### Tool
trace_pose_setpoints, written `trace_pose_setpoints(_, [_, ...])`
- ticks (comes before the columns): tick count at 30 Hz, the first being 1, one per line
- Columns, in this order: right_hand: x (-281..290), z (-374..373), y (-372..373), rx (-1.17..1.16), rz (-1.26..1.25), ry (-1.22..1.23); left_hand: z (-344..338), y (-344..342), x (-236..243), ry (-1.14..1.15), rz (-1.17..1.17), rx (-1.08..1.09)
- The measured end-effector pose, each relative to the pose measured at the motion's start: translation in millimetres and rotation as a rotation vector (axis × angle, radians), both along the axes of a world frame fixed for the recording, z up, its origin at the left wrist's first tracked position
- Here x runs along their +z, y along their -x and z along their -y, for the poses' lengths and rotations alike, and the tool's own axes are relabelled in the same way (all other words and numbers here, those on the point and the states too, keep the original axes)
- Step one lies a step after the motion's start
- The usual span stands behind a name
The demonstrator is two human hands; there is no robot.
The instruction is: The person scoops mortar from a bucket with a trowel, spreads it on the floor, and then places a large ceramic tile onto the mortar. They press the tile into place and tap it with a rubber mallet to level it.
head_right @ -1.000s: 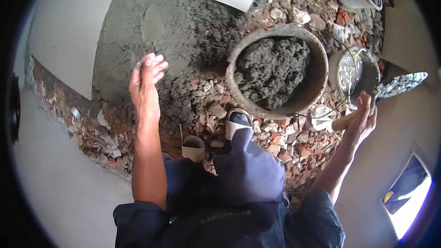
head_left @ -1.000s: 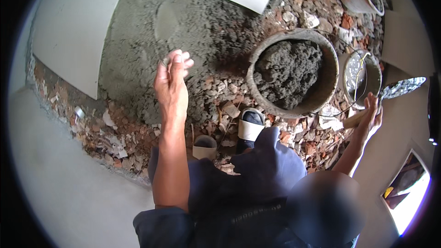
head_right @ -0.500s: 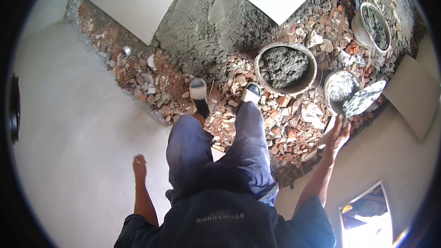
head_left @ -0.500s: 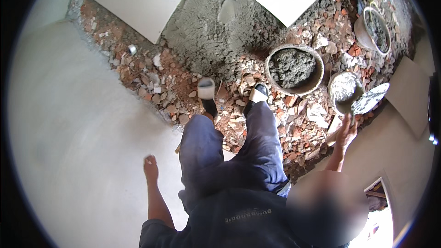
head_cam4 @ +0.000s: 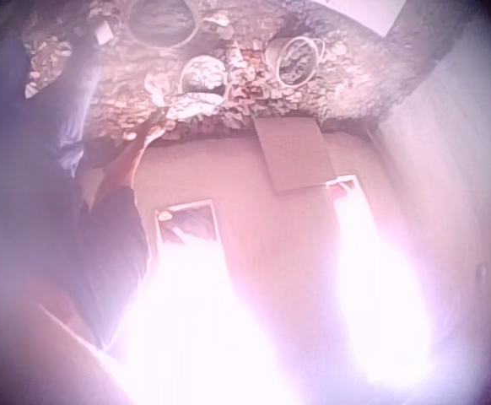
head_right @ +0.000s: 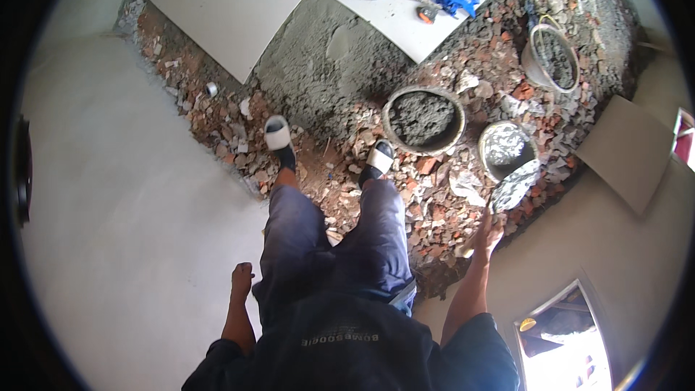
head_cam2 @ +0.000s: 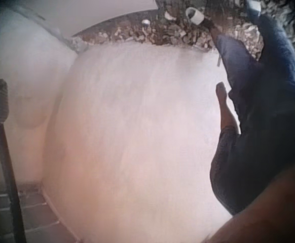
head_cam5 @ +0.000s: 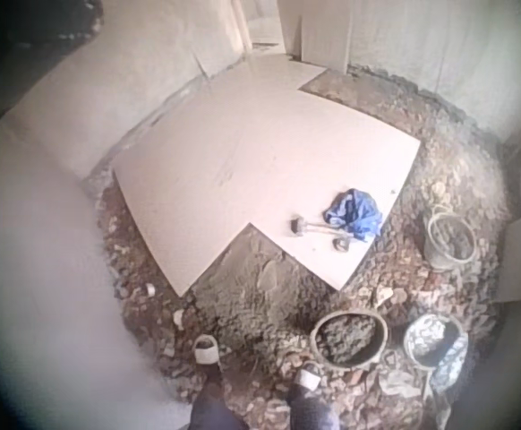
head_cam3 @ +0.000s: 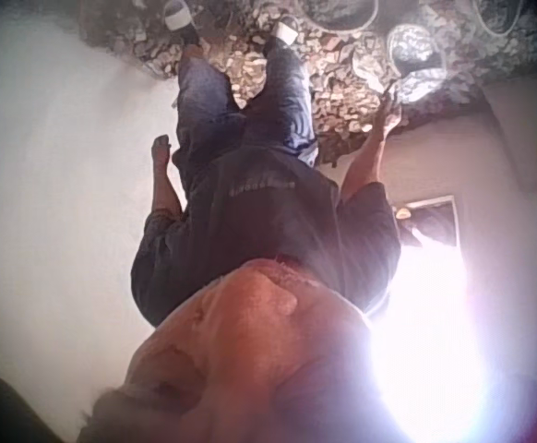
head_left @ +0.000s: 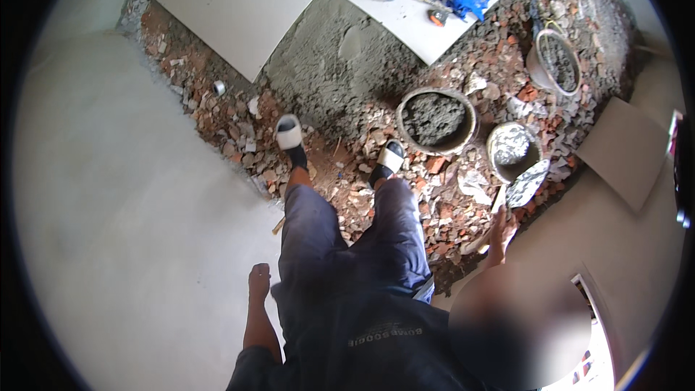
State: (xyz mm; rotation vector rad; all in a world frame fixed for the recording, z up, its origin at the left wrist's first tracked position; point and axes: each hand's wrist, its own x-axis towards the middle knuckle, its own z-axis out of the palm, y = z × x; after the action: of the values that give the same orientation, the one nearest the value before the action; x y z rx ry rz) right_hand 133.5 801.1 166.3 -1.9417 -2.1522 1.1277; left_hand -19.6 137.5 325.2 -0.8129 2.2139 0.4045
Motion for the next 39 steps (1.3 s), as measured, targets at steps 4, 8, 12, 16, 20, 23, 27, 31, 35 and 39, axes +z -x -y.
trace_pose_setpoints(4, [42,28,-4,-0.142,0.011,0.19,0,11,13,-0.032,-0.114,0.072])
trace_pose_setpoints(8, [61,52,-10,-0.124,0.229,0.256,-1,3,9,-0.086,-0.146,0.109])
trace_pose_setpoints(12, [58,66,-15,0.055,0.216,0.126,-3,-3,-26,-0.182,-0.125,0.135])
trace_pose_setpoints(16, [39,75,3,0.19,0.193,-0.017,8,7,-67,-0.301,-0.174,0.074])
trace_pose_setpoints(20, [-12,77,59,0.073,0.288,-0.073,4,24,-121,-0.288,-0.178,0.14])
trace_pose_setpoints(23, [-75,72,102,0.062,0.431,-0.15,-24,53,-191,-0.283,-0.156,0.026])
trace_pose_setpoints(27, [-185,52,143,-0.026,0.232,-0.188,-130,109,-315,-0.595,-0.263,0.083])
trace_pose_setpoints(31, [-265,27,136,-0.03,0.091,-0.264,-266,169,-418,-0.81,-0.158,-0.032])
trace_pose_setpoints(35, [-306,8,127,-0.018,-0.152,-0.167,-374,195,-489,-1.03,-0.014,-0.067])
trace_pose_setpoints(39, [-310,-9,124,-0.045,-0.293,-0.117,-394,198,-519,-1.111,0.037,0.073])
